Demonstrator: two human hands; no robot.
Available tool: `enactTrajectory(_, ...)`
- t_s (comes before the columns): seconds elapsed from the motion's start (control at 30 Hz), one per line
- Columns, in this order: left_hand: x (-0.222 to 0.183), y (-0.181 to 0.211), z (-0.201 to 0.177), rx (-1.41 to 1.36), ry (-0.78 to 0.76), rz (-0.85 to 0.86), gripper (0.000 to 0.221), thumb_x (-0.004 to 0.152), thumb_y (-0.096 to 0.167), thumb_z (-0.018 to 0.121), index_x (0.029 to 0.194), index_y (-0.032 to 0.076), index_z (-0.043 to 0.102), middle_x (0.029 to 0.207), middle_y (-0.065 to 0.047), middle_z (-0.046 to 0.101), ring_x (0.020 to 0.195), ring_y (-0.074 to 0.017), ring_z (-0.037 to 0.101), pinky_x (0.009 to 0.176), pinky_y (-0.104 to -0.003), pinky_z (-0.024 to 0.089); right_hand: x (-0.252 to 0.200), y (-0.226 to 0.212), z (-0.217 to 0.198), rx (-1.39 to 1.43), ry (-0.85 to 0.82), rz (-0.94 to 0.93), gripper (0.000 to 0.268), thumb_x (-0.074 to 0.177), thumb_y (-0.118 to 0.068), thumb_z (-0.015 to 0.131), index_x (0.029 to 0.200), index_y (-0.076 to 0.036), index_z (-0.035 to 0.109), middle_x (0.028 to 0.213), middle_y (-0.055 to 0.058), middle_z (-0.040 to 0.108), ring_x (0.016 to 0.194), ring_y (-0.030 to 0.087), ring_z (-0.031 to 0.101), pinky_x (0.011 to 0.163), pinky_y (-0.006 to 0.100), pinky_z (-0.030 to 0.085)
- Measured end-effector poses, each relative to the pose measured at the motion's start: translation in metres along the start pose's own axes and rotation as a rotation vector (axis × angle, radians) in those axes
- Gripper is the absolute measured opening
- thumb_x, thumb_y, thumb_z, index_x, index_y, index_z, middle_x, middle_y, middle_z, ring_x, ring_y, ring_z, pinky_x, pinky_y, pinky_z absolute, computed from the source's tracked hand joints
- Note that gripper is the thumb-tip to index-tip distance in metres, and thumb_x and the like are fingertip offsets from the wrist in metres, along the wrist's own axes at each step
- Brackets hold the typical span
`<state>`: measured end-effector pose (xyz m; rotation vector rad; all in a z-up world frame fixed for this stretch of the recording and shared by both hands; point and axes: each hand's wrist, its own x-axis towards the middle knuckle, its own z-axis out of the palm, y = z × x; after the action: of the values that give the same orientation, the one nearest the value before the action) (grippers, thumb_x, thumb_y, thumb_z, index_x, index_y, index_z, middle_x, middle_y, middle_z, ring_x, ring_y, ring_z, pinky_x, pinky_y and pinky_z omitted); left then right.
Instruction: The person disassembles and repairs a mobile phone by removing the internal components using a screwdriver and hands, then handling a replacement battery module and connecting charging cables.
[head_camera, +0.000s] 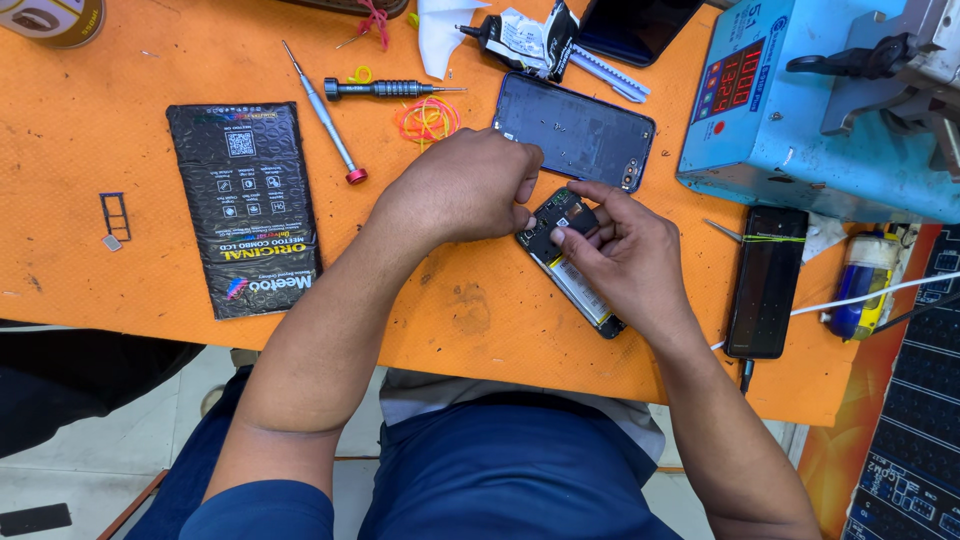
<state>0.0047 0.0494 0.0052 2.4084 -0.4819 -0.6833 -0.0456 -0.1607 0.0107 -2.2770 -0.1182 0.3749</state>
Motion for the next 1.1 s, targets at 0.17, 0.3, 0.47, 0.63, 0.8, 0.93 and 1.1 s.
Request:
enactTrajectory(0.17, 0.002, -0.001, 0.003, 0.006, -0.008, 0.008, 0.031, 0.076, 0.031, 0.085, 0.094, 0.013, 0.067, 0.091, -0.006, 0.073, 0.097, -0.0296, 0.07, 0.082, -0.046, 0.056, -0.001, -0.004, 0.001, -0.119, 0.04, -0.092, 0.049, 0.081, -0.008, 0.087, 0.127, -0.004, 0.069, 0.082, 0.004, 0.066, 0.062, 0.006, 0.065, 0.056, 0.023, 0.053)
enactTrajectory(0.3, 0.003, 0.0, 0.004, 0.025, 0.006, 0.018, 0.03, 0.075, 0.029, 0.086, 0.093, 0.013, 0.068, 0.092, -0.008, 0.072, 0.098, -0.0304, 0.069, 0.083, -0.046, 0.056, -0.004, -0.004, 0.003, -0.115, 0.036, -0.152, 0.049, 0.084, -0.008, 0.084, 0.129, -0.001, 0.067, 0.094, 0.007, 0.059, 0.063, 0.007, 0.065, 0.058, 0.024, 0.055)
enactTrajectory(0.47, 0.002, 0.005, 0.002, 0.044, -0.053, -0.007, 0.045, 0.071, 0.039, 0.089, 0.098, 0.012, 0.067, 0.094, -0.009, 0.073, 0.098, -0.0312, 0.069, 0.084, -0.046, 0.056, -0.005, -0.001, 0.003, -0.26, 0.044, -0.213, 0.051, 0.085, -0.012, 0.087, 0.131, -0.001, 0.067, 0.095, 0.008, 0.056, 0.065, 0.01, 0.059, 0.061, 0.027, 0.053)
enactTrajectory(0.63, 0.0, 0.013, 0.006, 0.127, -0.013, 0.011, 0.069, 0.065, 0.044, 0.092, 0.115, 0.007, 0.063, 0.101, -0.014, 0.073, 0.1, -0.0351, 0.069, 0.085, -0.048, 0.057, -0.004, 0.004, 0.003, -0.25, 0.039, -0.191, 0.053, 0.085, -0.012, 0.087, 0.132, -0.001, 0.067, 0.098, 0.008, 0.054, 0.066, 0.01, 0.058, 0.062, 0.027, 0.053)
enactTrajectory(0.8, 0.0, 0.013, 0.008, 0.126, -0.017, 0.006, 0.074, 0.065, 0.045, 0.091, 0.12, 0.005, 0.06, 0.107, -0.016, 0.071, 0.104, -0.0356, 0.069, 0.085, -0.05, 0.057, -0.005, 0.004, -0.001, -0.146, -0.015, -0.175, 0.064, 0.076, -0.008, 0.089, 0.135, -0.001, 0.065, 0.1, 0.006, 0.053, 0.07, 0.009, 0.056, 0.062, 0.024, 0.054)
enactTrajectory(0.93, 0.0, 0.014, 0.007, 0.129, -0.03, 0.0, 0.074, 0.067, 0.045, 0.09, 0.122, 0.006, 0.059, 0.107, -0.018, 0.071, 0.104, -0.0364, 0.069, 0.085, -0.05, 0.057, -0.007, 0.003, 0.002, -0.124, 0.015, -0.15, 0.064, 0.077, -0.007, 0.089, 0.135, -0.001, 0.064, 0.099, 0.005, 0.053, 0.071, 0.008, 0.057, 0.062, 0.023, 0.055)
enactTrajectory(1.1, 0.0, 0.014, 0.008, 0.118, -0.028, -0.02, 0.075, 0.067, 0.049, 0.091, 0.119, 0.006, 0.059, 0.107, -0.018, 0.071, 0.104, -0.038, 0.068, 0.087, -0.051, 0.056, -0.006, 0.005, 0.002, -0.191, 0.006, -0.188, 0.063, 0.078, -0.01, 0.091, 0.134, 0.0, 0.064, 0.101, 0.007, 0.053, 0.072, 0.01, 0.056, 0.062, 0.025, 0.054)
